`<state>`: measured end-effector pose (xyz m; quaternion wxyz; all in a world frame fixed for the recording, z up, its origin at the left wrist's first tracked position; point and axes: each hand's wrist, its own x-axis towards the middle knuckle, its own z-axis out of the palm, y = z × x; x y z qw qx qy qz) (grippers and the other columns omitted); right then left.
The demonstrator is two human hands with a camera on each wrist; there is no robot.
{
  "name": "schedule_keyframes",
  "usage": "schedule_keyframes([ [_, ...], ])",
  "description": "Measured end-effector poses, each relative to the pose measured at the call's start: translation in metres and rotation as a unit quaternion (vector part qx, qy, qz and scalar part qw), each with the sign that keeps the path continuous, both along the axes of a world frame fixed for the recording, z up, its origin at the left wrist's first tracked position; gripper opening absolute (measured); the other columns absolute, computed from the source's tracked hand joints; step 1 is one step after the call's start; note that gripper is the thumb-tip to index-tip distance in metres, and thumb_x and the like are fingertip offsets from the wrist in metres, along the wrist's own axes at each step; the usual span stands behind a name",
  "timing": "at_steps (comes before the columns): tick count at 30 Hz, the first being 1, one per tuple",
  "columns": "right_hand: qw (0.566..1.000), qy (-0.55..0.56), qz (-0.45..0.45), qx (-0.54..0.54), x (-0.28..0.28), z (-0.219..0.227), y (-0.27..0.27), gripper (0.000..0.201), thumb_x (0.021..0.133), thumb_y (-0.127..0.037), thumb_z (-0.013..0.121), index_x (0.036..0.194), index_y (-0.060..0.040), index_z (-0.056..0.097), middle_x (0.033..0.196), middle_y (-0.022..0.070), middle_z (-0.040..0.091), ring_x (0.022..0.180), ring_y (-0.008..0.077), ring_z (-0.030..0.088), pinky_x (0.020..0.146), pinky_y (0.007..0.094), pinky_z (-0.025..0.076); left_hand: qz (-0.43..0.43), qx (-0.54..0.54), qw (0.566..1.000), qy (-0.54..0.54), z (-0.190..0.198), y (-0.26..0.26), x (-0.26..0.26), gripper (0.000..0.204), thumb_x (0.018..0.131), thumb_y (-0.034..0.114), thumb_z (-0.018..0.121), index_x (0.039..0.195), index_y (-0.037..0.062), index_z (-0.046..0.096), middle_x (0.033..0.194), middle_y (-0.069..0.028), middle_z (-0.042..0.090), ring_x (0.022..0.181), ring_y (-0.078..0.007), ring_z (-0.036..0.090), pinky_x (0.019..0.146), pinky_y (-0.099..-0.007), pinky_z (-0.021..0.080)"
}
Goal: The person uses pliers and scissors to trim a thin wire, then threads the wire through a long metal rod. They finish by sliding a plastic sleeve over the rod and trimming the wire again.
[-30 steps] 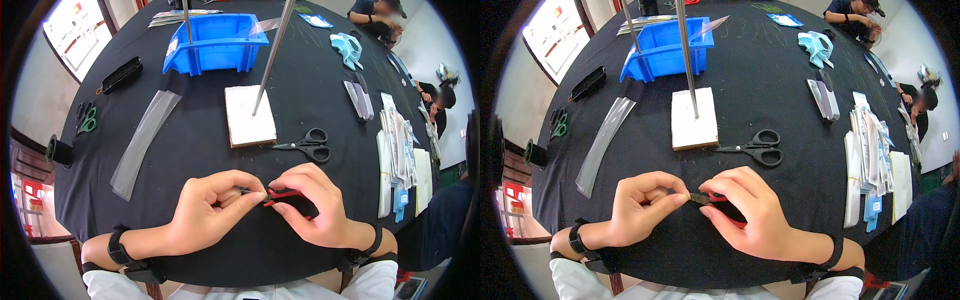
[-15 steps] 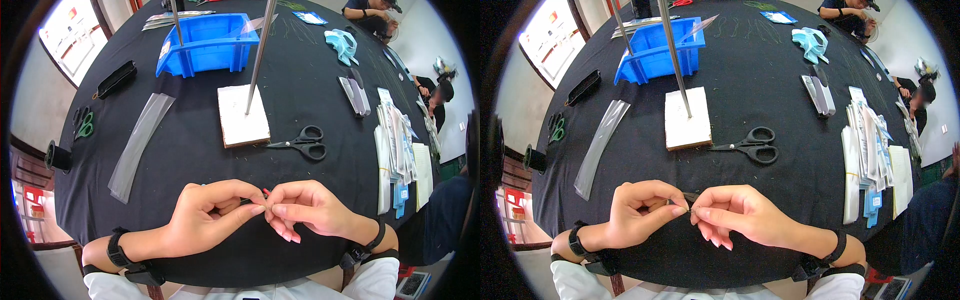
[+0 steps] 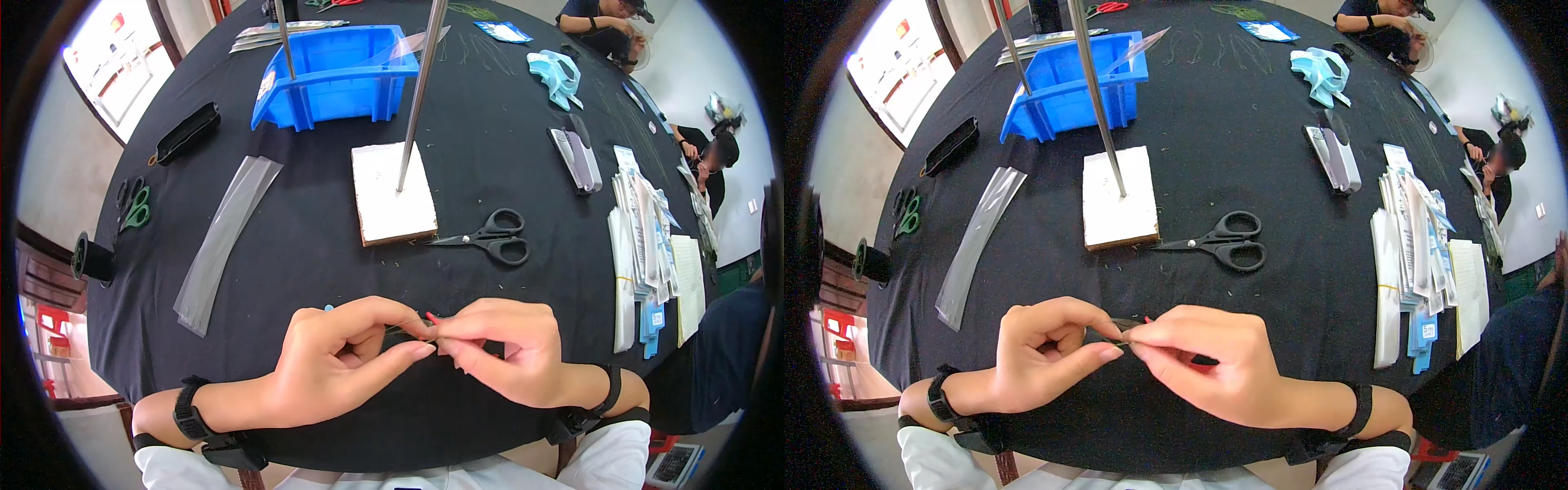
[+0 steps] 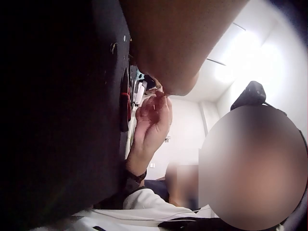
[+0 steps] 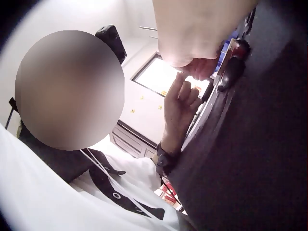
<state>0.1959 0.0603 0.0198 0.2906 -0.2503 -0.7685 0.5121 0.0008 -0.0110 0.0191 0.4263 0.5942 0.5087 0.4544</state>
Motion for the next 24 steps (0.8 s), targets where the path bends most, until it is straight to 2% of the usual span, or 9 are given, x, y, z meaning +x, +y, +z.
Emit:
schedule_keyframes([
  [3,0.993,0.026,0.013,0.117,-0.002,-0.003,0.001,0.014,0.076,0.002,0.066,0.091,0.0021,0.066,0.076,0.0087,0.063,0.057,0.0101,0.056,0.051,0.0205,0.044,0.013,0.009,1.000,0.004,-0.004,-0.001,0.001,0.014,0.079,0.005,0.068,0.091,0.0017,0.063,0.047,0.0066,0.037,0.043,0.0012,0.027,0.042,-0.0197,0.018],
  [6,0.999,-0.012,0.036,0.028,0.000,0.004,0.000,0.012,0.082,-0.002,0.062,0.093,0.0020,0.064,0.078,0.0076,0.063,0.060,0.0088,0.056,0.053,0.0201,0.045,0.007,0.037,0.998,0.040,-0.001,-0.001,0.000,0.012,0.078,0.003,0.068,0.089,0.0014,0.064,0.046,0.0044,0.037,0.042,0.0001,0.029,0.041,-0.0199,0.019],
  [7,0.994,-0.001,0.041,-0.100,0.000,0.006,-0.001,0.012,0.084,-0.004,0.061,0.094,0.0017,0.063,0.079,0.0072,0.062,0.062,0.0083,0.057,0.053,0.0200,0.045,0.003,0.049,0.997,0.056,0.001,0.000,-0.001,0.011,0.078,0.003,0.068,0.089,0.0013,0.064,0.046,0.0036,0.038,0.041,-0.0004,0.029,0.040,-0.0200,0.020],
  [9,0.935,0.020,0.049,-0.350,0.001,0.008,-0.002,0.012,0.088,-0.007,0.057,0.096,0.0011,0.061,0.080,0.0062,0.062,0.065,0.0075,0.057,0.054,0.0199,0.047,0.007,0.084,0.994,0.072,-0.001,0.001,0.001,0.010,0.078,0.002,0.067,0.087,0.0012,0.064,0.045,0.0028,0.037,0.040,-0.0017,0.029,0.040,-0.0206,0.020],
  [12,0.930,0.026,0.092,-0.355,0.003,0.005,0.003,0.013,0.092,-0.009,0.053,0.098,0.0005,0.058,0.082,0.0054,0.061,0.069,0.0072,0.057,0.055,0.0197,0.048,0.004,0.104,0.991,0.085,-0.002,0.001,0.001,0.008,0.077,0.002,0.067,0.085,0.0013,0.064,0.044,0.0027,0.036,0.038,-0.0030,0.029,0.039,-0.0213,0.021],
  [15,0.936,0.007,0.074,-0.343,0.002,0.006,0.000,0.011,0.090,-0.007,0.054,0.096,0.0012,0.058,0.081,0.0053,0.061,0.068,0.0073,0.057,0.056,0.0192,0.048,-0.004,0.088,0.993,0.080,-0.002,0.001,0.000,0.009,0.078,0.003,0.067,0.086,0.0017,0.064,0.043,0.0034,0.035,0.039,-0.0027,0.028,0.039,-0.0215,0.020],
  [21,0.990,-0.028,0.092,-0.106,0.000,0.005,-0.001,0.010,0.088,-0.004,0.054,0.096,0.0016,0.058,0.079,0.0042,0.060,0.071,0.0075,0.059,0.059,0.0196,0.050,-0.023,0.016,0.999,0.034,0.000,0.000,0.001,0.012,0.080,0.005,0.067,0.090,0.0019,0.063,0.044,0.0060,0.033,0.041,-0.0005,0.025,0.041,-0.0211,0.019],
  [24,0.946,0.014,0.095,-0.309,0.006,0.005,0.003,0.010,0.087,-0.003,0.055,0.095,0.0018,0.058,0.080,0.0047,0.061,0.072,0.0078,0.060,0.060,0.0199,0.050,-0.029,0.013,0.999,0.026,-0.002,0.000,0.000,0.012,0.080,0.005,0.067,0.091,0.0015,0.063,0.045,0.0064,0.033,0.042,-0.0003,0.025,0.042,-0.0211,0.019],
])
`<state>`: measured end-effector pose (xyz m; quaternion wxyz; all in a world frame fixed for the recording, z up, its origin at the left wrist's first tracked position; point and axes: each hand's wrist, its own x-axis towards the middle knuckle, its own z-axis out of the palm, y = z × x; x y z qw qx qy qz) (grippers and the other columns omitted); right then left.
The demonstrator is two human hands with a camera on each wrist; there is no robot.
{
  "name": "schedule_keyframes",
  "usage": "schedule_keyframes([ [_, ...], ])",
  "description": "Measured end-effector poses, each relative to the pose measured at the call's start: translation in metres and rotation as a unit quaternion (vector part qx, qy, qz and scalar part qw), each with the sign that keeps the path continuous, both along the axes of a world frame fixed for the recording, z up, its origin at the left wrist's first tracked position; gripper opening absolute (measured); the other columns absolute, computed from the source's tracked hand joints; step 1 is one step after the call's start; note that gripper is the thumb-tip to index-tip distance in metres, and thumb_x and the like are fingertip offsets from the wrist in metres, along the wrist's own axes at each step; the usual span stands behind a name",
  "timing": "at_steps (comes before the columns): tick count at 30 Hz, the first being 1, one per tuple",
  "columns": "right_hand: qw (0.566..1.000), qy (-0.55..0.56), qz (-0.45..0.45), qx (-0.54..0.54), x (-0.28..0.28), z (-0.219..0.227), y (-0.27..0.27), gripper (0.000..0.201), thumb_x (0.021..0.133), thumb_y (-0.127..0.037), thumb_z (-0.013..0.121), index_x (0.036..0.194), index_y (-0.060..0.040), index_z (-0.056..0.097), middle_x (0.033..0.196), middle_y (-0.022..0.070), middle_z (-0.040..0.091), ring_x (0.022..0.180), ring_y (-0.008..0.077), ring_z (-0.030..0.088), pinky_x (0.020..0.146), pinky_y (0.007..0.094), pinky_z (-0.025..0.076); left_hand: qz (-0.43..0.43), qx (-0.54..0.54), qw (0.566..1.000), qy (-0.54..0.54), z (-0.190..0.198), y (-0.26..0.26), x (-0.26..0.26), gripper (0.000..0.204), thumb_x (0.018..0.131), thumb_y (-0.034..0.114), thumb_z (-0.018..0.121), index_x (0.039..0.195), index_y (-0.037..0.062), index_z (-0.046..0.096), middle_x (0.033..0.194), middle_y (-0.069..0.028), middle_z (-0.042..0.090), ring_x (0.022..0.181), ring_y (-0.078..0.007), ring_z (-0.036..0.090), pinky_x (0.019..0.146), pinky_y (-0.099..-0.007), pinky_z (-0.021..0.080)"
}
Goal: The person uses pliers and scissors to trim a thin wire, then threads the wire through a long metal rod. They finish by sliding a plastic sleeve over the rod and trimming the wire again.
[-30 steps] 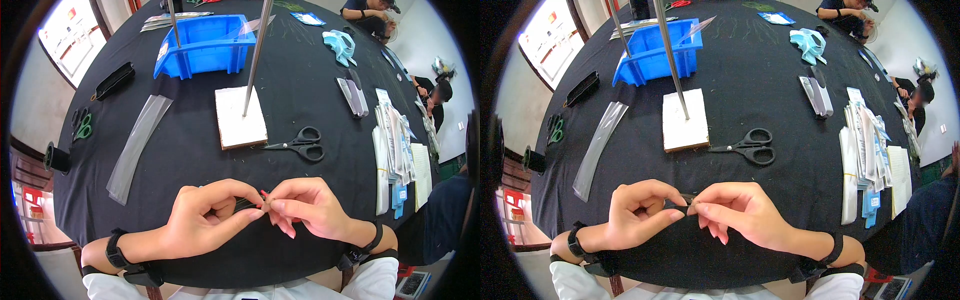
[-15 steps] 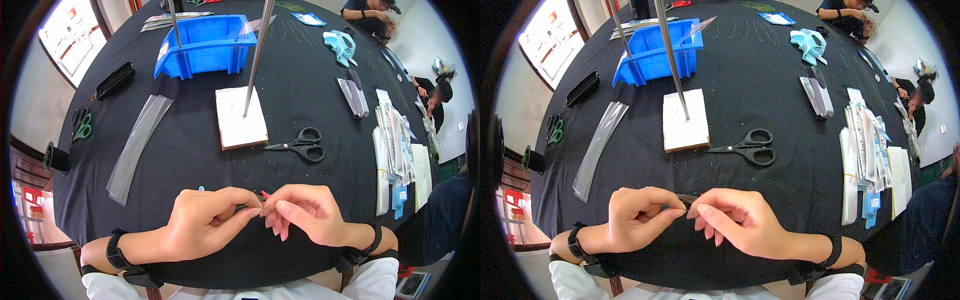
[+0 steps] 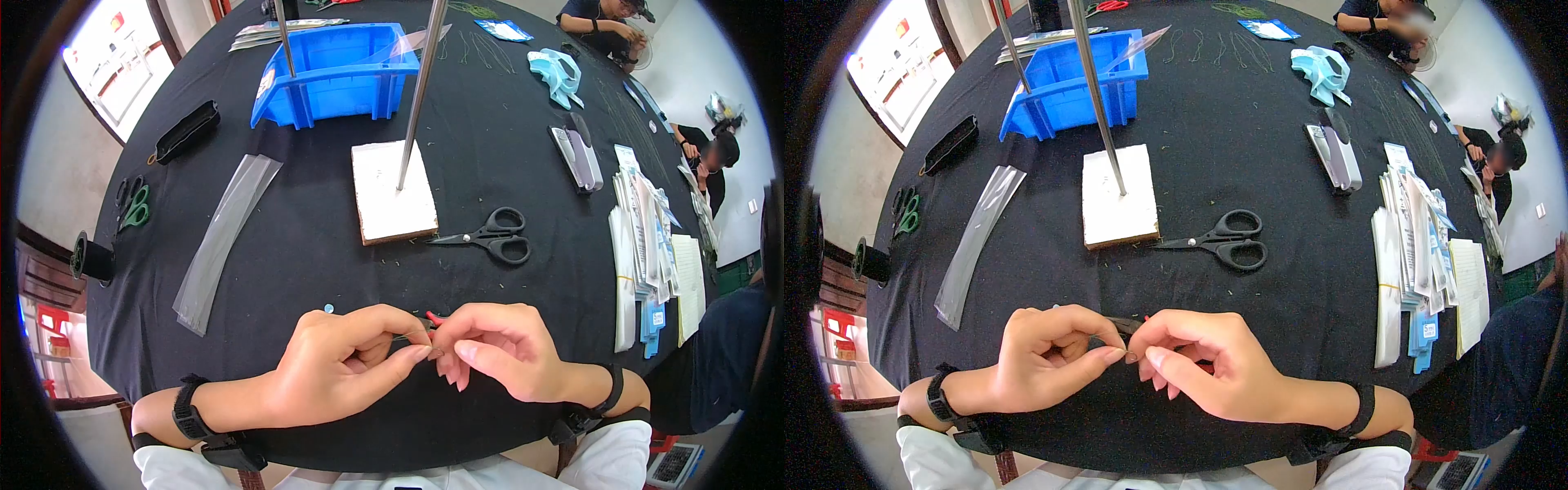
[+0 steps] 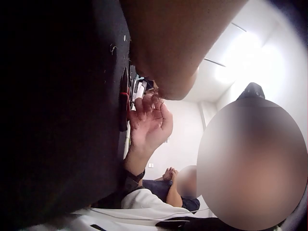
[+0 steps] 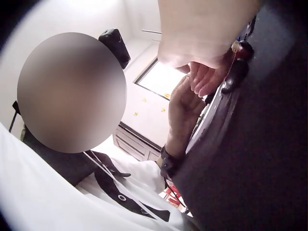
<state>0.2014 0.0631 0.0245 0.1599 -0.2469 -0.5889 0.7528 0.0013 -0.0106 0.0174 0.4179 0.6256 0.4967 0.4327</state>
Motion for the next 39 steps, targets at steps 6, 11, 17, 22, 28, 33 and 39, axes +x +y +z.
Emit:
schedule_keyframes([
  [6,0.986,-0.039,-0.004,0.162,-0.005,0.002,-0.004,0.007,0.085,-0.002,0.057,0.089,0.0032,0.060,0.077,0.0077,0.062,0.065,0.0095,0.060,0.058,0.0226,0.051,-0.011,-0.014,1.000,-0.010,0.000,0.000,-0.001,0.011,0.082,0.006,0.066,0.091,0.0008,0.062,0.046,0.0067,0.033,0.043,-0.0005,0.025,0.043,-0.0211,0.019],
  [11,0.921,-0.023,-0.021,0.389,-0.007,-0.005,-0.002,0.007,0.077,0.000,0.063,0.084,-0.0001,0.061,0.068,0.0059,0.061,0.055,0.0119,0.060,0.055,0.0221,0.049,-0.018,-0.075,0.996,-0.054,0.000,0.000,0.001,0.010,0.084,0.006,0.063,0.091,-0.0002,0.061,0.048,0.0080,0.031,0.047,-0.0001,0.025,0.045,-0.0210,0.020],
  [17,0.909,-0.017,-0.034,0.415,-0.006,-0.004,0.001,0.007,0.073,0.005,0.059,0.077,-0.0001,0.061,0.066,0.0073,0.061,0.055,0.0143,0.059,0.054,0.0231,0.048,-0.027,-0.133,0.989,-0.065,0.002,0.001,0.002,0.009,0.086,0.006,0.061,0.092,-0.0011,0.060,0.050,0.0087,0.032,0.049,0.0003,0.025,0.046,-0.0207,0.020],
  [22,0.886,-0.087,-0.079,0.449,-0.004,0.007,0.010,0.008,0.073,0.002,0.060,0.080,-0.0024,0.058,0.068,0.0078,0.055,0.055,0.0199,0.056,0.054,0.0296,0.047,-0.014,-0.144,0.987,-0.066,0.003,0.002,-0.001,0.010,0.087,0.007,0.060,0.092,-0.0022,0.060,0.052,0.0102,0.034,0.051,0.0015,0.026,0.047,-0.0196,0.020],
  [28,0.703,-0.317,-0.110,0.627,0.019,-0.002,0.058,0.031,0.071,0.002,0.061,0.101,-0.0012,0.053,0.100,0.0136,0.054,0.090,0.0311,0.056,0.080,0.0378,0.046,0.055,-0.162,0.982,-0.081,0.004,0.010,-0.009,0.012,0.088,0.009,0.059,0.091,-0.0028,0.060,0.054,0.0110,0.036,0.052,0.0026,0.027,0.047,-0.0186,0.020],
  [33,0.732,-0.358,-0.049,0.577,0.025,0.014,0.068,0.021,0.067,-0.008,0.066,0.086,-0.0020,0.059,0.080,0.0089,0.058,0.074,0.0247,0.059,0.067,0.0340,0.048,0.092,-0.148,0.979,-0.106,-0.004,0.015,-0.015,0.012,0.089,0.010,0.058,0.092,-0.0021,0.060,0.052,0.0101,0.041,0.047,0.0030,0.031,0.042,-0.0173,0.021],
  [39,0.925,-0.289,-0.002,0.246,0.034,0.033,0.064,0.019,0.074,-0.005,0.063,0.092,-0.0006,0.058,0.075,0.0062,0.063,0.063,0.0079,0.059,0.057,0.0200,0.045,0.088,-0.145,0.977,-0.131,0.003,0.015,-0.018,0.013,0.089,0.011,0.058,0.092,-0.0013,0.060,0.051,0.0097,0.041,0.046,0.0026,0.031,0.042,-0.0175,0.022],
])
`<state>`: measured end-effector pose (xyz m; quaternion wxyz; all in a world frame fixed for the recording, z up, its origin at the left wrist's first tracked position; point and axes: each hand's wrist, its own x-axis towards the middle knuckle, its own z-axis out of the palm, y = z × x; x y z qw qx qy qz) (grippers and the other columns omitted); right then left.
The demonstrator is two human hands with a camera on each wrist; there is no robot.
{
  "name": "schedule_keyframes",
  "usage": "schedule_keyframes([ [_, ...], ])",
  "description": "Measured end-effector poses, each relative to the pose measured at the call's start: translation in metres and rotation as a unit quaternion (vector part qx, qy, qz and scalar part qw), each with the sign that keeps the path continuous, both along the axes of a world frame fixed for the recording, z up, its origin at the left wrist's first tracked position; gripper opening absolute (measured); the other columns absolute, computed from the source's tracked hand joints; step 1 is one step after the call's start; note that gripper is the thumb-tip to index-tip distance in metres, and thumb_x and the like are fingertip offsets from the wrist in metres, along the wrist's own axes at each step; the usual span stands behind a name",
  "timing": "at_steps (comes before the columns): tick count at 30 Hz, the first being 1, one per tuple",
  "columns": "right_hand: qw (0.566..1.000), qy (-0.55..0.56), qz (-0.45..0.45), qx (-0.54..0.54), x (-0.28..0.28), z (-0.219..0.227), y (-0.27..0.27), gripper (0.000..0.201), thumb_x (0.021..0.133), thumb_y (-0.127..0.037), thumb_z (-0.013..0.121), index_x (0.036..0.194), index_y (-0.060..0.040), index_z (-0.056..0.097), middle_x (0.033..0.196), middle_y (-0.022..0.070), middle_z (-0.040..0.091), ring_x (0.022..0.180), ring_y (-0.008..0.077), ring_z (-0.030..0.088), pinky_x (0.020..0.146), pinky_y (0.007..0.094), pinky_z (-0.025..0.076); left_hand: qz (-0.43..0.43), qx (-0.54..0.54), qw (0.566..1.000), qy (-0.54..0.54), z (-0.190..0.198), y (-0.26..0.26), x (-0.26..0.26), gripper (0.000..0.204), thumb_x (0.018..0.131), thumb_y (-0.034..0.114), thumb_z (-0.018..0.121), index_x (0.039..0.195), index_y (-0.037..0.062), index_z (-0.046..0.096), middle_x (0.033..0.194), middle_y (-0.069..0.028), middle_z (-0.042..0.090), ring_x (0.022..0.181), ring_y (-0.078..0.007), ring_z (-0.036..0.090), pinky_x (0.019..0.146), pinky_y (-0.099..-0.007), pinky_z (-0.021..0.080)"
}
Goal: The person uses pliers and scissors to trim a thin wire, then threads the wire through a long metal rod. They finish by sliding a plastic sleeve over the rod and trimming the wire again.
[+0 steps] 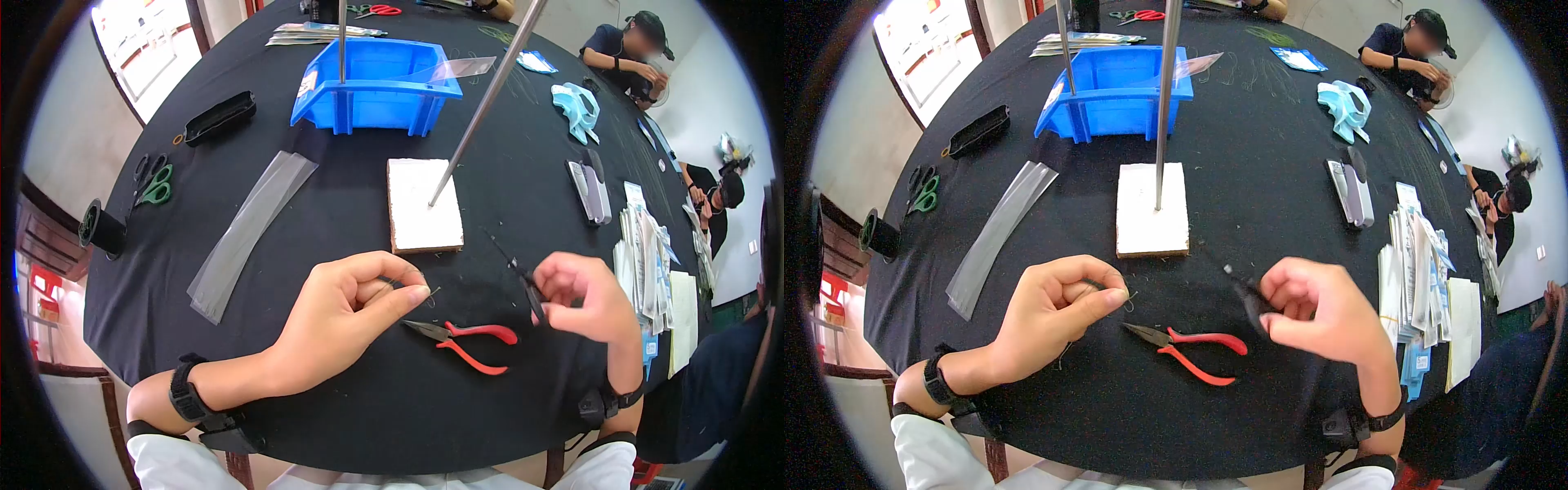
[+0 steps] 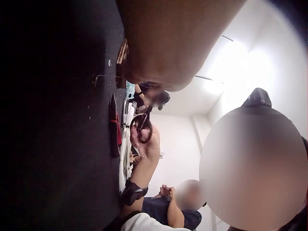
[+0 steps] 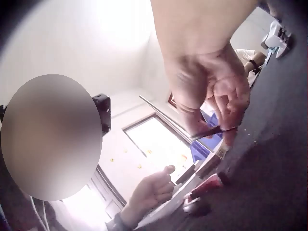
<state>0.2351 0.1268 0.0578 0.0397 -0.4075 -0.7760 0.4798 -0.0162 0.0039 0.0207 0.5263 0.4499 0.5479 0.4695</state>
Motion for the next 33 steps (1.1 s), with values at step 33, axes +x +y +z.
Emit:
schedule_keyframes([
  [33,0.969,0.152,0.103,-0.166,-0.024,-0.036,-0.044,0.025,0.081,-0.009,0.063,0.101,0.0012,0.055,0.075,0.0043,0.064,0.062,0.0051,0.056,0.053,0.0186,0.043,0.039,-0.003,0.996,-0.082,0.018,-0.006,-0.001,0.014,0.090,0.012,0.057,0.094,-0.0016,0.055,0.054,0.0079,0.042,0.045,0.0008,0.030,0.041,-0.0181,0.021],
])
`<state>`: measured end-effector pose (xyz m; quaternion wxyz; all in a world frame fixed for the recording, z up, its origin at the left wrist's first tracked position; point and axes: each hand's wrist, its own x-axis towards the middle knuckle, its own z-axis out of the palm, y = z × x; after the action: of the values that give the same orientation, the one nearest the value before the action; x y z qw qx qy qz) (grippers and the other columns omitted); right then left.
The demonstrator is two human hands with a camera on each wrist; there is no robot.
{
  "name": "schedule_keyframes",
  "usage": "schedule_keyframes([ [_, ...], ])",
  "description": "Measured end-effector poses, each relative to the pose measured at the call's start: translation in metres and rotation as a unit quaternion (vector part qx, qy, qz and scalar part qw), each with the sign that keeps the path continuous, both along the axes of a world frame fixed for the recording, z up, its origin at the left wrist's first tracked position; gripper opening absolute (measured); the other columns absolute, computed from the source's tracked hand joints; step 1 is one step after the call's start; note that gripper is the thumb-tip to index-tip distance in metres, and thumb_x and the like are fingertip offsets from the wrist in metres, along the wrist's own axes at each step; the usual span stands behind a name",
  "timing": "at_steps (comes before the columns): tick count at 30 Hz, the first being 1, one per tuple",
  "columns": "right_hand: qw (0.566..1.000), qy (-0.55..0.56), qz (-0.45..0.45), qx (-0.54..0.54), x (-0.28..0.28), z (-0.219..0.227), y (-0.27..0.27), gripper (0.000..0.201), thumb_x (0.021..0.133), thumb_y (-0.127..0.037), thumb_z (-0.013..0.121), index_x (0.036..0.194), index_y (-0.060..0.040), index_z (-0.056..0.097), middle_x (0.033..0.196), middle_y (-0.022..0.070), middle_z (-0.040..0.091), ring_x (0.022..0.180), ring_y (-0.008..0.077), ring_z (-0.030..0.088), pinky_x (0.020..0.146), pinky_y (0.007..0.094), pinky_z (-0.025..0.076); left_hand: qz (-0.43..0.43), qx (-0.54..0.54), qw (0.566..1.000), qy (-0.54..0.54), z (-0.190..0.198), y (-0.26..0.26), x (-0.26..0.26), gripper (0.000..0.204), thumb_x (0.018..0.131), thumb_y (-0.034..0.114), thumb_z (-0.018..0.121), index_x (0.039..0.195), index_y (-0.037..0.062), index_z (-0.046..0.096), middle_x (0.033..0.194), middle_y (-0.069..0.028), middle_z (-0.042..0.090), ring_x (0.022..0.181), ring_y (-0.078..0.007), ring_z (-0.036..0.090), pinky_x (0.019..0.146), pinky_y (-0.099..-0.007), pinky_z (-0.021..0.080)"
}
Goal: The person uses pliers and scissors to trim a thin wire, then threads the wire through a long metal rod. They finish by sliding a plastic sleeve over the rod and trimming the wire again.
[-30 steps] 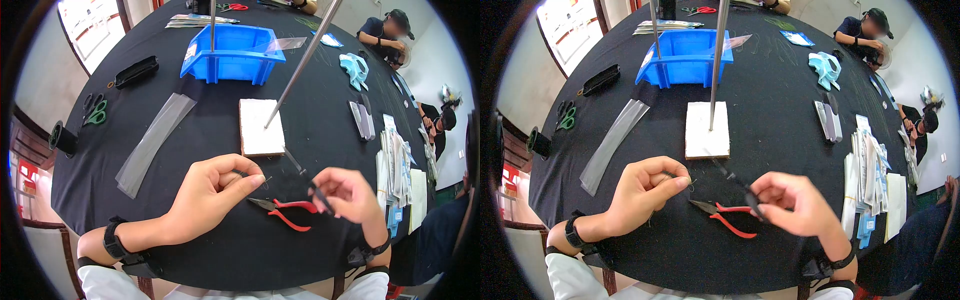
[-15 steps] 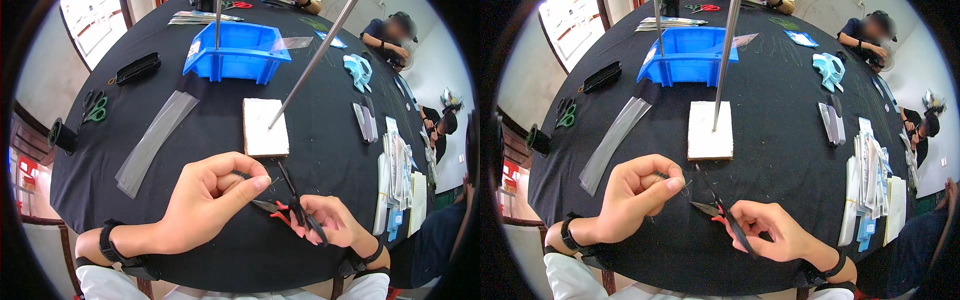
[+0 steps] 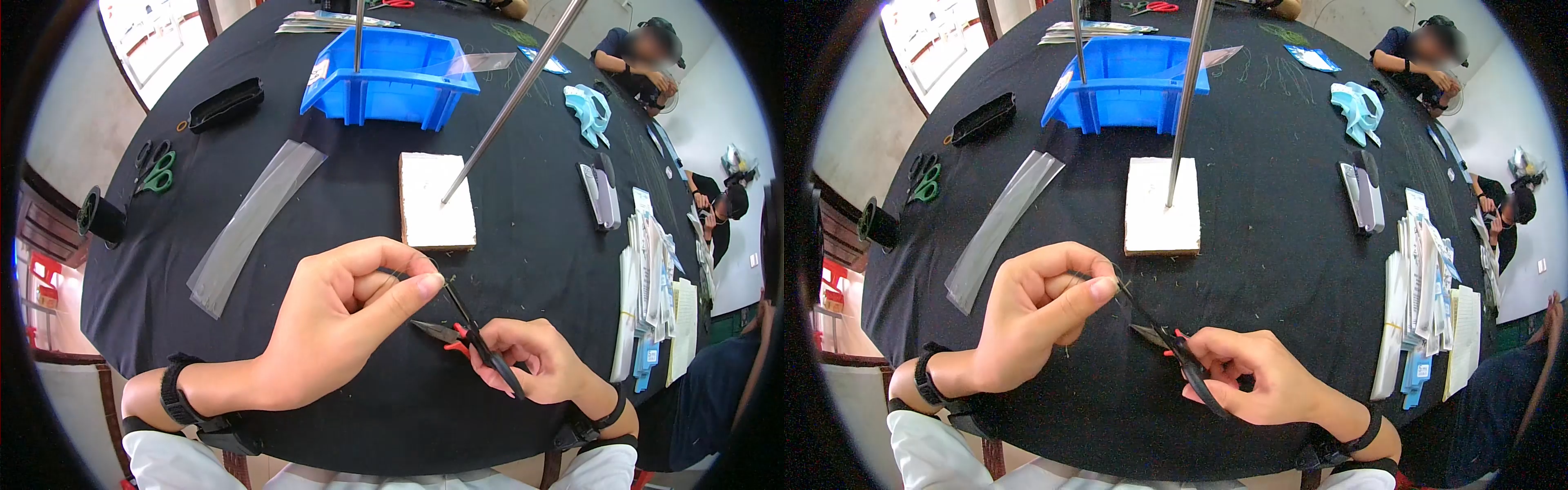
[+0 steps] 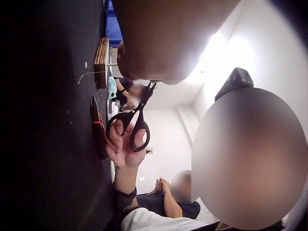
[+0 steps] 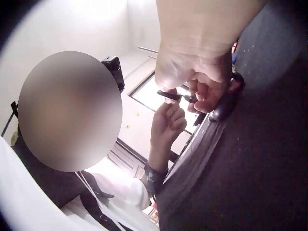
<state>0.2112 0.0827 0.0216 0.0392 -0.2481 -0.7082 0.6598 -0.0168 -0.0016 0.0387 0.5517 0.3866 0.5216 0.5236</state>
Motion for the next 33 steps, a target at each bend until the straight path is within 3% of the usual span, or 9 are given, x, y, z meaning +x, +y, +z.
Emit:
schedule_keyframes([
  [11,0.999,-0.015,-0.007,0.047,0.0008,-0.0017,0.0004,0.022,0.081,-0.008,0.060,0.101,0.0013,0.057,0.081,0.0057,0.068,0.056,0.0028,0.051,0.050,0.0172,0.040,0.028,0.001,1.000,-0.002,-0.0030,0.0016,0.0010,0.016,0.091,0.013,0.056,0.094,-0.0019,0.056,0.051,0.0079,0.039,0.043,0.0004,0.029,0.040,-0.0186,0.019],
  [33,0.999,-0.019,-0.033,-0.022,0.0002,0.0024,-0.0011,0.020,0.086,-0.013,0.061,0.101,0.0009,0.058,0.078,0.0037,0.065,0.060,0.0022,0.052,0.051,0.0175,0.040,0.030,-0.010,0.999,-0.017,-0.0031,0.0026,0.0008,0.016,0.091,0.013,0.056,0.094,-0.0024,0.055,0.051,0.0084,0.038,0.043,0.0004,0.027,0.039,-0.0187,0.019],
])
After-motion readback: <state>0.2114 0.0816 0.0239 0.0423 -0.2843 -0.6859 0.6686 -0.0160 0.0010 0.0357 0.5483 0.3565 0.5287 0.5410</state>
